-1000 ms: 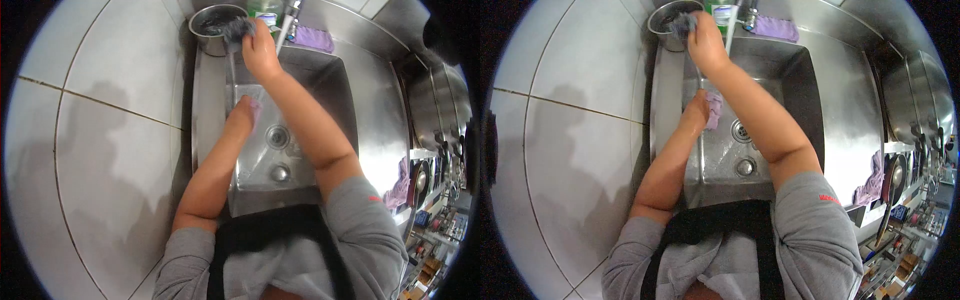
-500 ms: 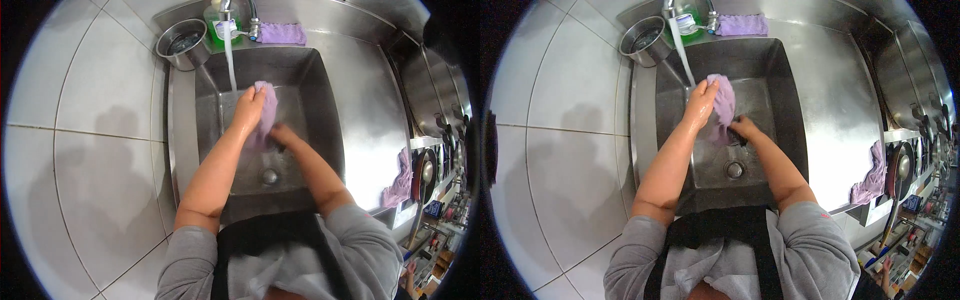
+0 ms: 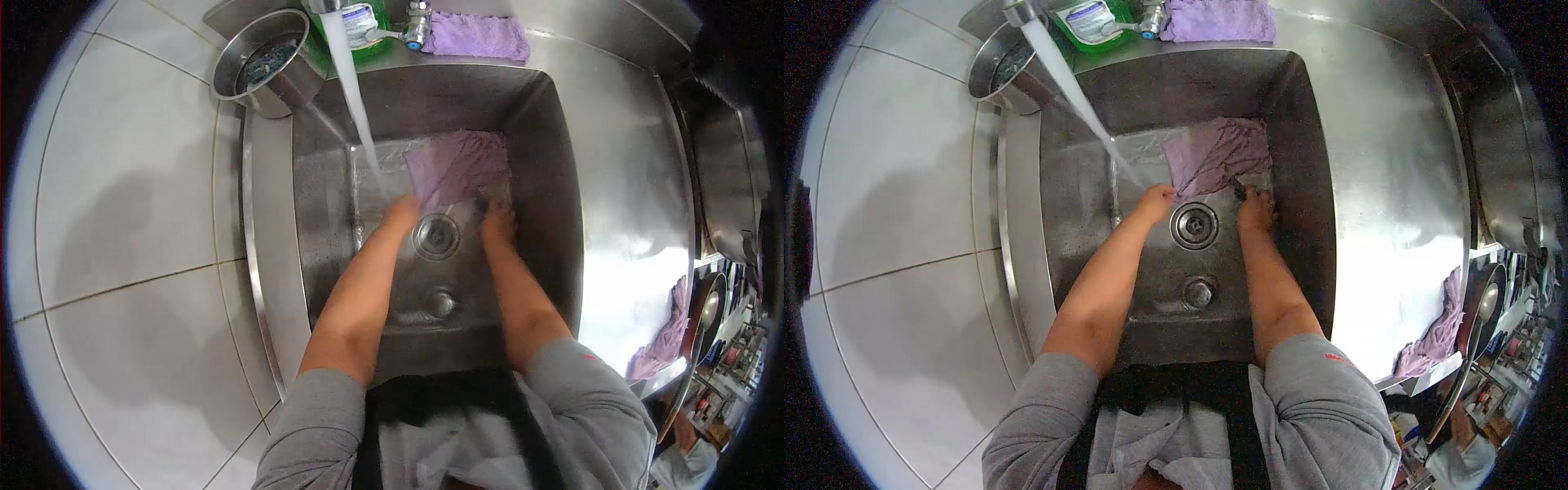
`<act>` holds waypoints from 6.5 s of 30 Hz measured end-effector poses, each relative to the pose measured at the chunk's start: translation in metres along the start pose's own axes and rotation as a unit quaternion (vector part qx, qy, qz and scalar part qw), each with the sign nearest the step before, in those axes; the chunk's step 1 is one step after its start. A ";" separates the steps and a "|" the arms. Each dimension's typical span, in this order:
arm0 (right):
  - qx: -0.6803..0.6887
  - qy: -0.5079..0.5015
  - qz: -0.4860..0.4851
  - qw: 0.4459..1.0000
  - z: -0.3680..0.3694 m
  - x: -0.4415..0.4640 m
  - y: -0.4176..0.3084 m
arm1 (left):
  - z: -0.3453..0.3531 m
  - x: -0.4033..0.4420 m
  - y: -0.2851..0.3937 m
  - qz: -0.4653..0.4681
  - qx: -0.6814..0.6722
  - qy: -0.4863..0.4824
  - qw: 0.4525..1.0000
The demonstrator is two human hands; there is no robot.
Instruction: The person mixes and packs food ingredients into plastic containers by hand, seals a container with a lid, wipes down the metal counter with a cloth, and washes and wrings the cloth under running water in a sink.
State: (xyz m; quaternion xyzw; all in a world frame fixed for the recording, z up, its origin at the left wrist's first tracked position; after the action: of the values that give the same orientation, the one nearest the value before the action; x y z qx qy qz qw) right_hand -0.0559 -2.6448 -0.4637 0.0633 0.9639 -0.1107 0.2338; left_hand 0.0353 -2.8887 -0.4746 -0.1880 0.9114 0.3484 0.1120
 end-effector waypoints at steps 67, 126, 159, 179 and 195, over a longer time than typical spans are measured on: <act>-0.115 0.127 -0.499 0.849 0.082 -0.078 -0.191 | 0.030 -0.084 -0.118 -0.236 0.050 -0.049 0.969; -0.043 -0.155 -0.364 0.918 0.096 -0.114 -0.173 | 0.028 -0.109 -0.104 -0.192 0.116 -0.035 0.974; -0.113 -0.005 -0.494 0.862 0.051 -0.024 -0.216 | 0.058 -0.162 -0.112 -0.286 0.043 -0.214 0.933; 0.219 0.026 -0.089 0.971 0.013 0.010 -0.099 | -0.006 -0.045 -0.031 -0.184 0.115 0.050 0.975; -0.066 -0.185 -0.363 0.911 0.080 -0.134 -0.191 | 0.056 -0.104 -0.165 -0.224 0.031 0.041 0.973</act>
State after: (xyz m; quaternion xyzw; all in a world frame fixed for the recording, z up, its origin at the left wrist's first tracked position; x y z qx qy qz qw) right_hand 0.0637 -2.8581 -0.4354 -0.3277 0.8652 -0.1336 0.3553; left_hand 0.2031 -2.9361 -0.5785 -0.3981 0.8603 0.2777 0.1557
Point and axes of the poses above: each hand's wrist, its own x-axis towards the middle knuckle, its own z-axis out of the palm, y = z × x, the point moved 10 cm from there along x, towards the middle knuckle, and after that the axes turned 10 degrees about z, right-handed, at the moved point
